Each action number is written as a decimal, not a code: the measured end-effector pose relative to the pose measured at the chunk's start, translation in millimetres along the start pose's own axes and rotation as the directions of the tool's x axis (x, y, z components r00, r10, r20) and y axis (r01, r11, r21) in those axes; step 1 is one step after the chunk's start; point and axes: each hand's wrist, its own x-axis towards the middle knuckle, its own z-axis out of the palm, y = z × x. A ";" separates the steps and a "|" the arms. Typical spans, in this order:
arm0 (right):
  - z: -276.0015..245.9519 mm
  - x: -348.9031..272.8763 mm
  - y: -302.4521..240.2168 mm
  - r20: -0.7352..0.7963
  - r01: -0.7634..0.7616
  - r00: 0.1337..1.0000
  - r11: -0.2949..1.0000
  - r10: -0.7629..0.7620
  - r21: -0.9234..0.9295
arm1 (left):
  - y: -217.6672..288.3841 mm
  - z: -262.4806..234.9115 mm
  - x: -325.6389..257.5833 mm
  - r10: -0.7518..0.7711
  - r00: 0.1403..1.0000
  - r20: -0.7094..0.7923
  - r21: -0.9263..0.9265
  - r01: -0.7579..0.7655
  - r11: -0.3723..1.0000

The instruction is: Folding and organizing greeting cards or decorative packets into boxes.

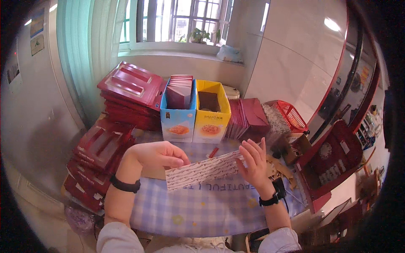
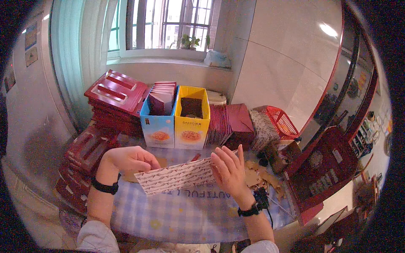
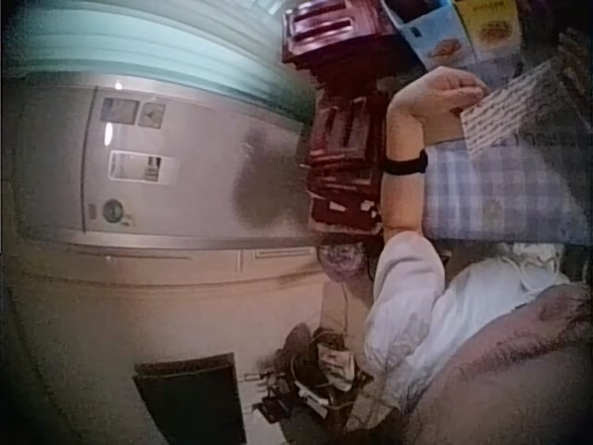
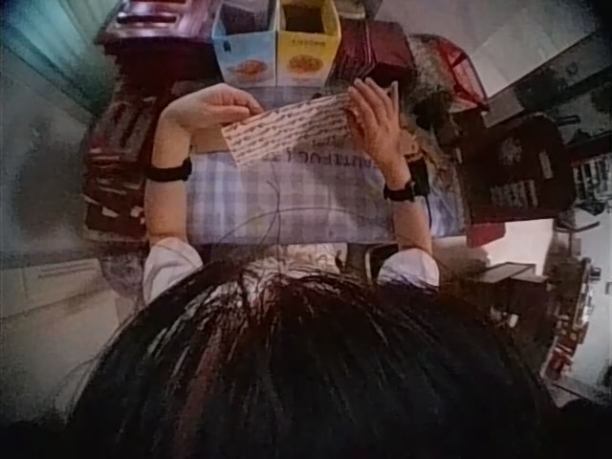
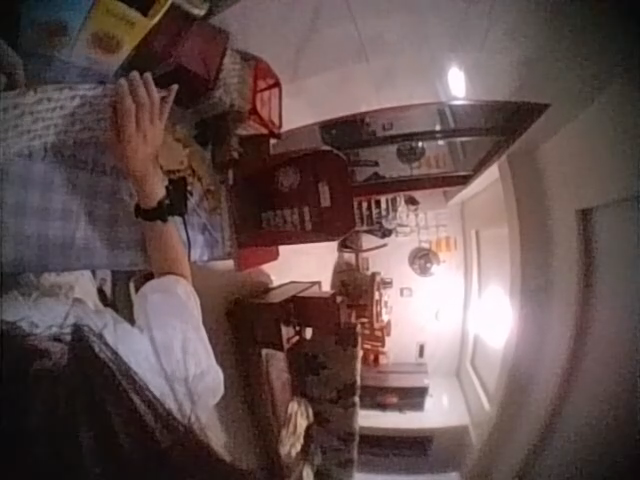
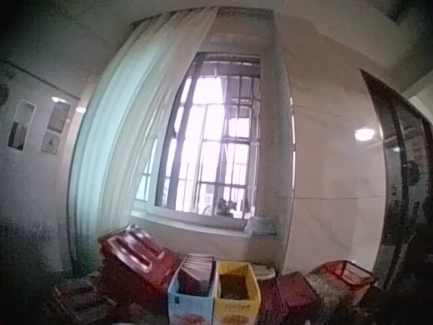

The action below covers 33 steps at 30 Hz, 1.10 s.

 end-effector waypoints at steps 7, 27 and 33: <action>-3.8 3.3 5.4 -0.088 -0.113 0.989 0.993 0.116 0.041 | 22.1 10.7 -15.6 0.221 0.974 0.052 0.524 -0.215 0.824; -34.2 58.8 -88.6 0.191 -0.265 0.964 0.703 0.185 0.660 | 14.5 92.9 21.8 0.660 0.583 -0.474 0.249 -0.630 0.736; -23.3 54.8 -90.6 0.209 -0.210 0.975 0.661 0.082 0.721 | 11.2 85.5 28.6 0.588 0.621 -0.518 0.191 -0.586 0.787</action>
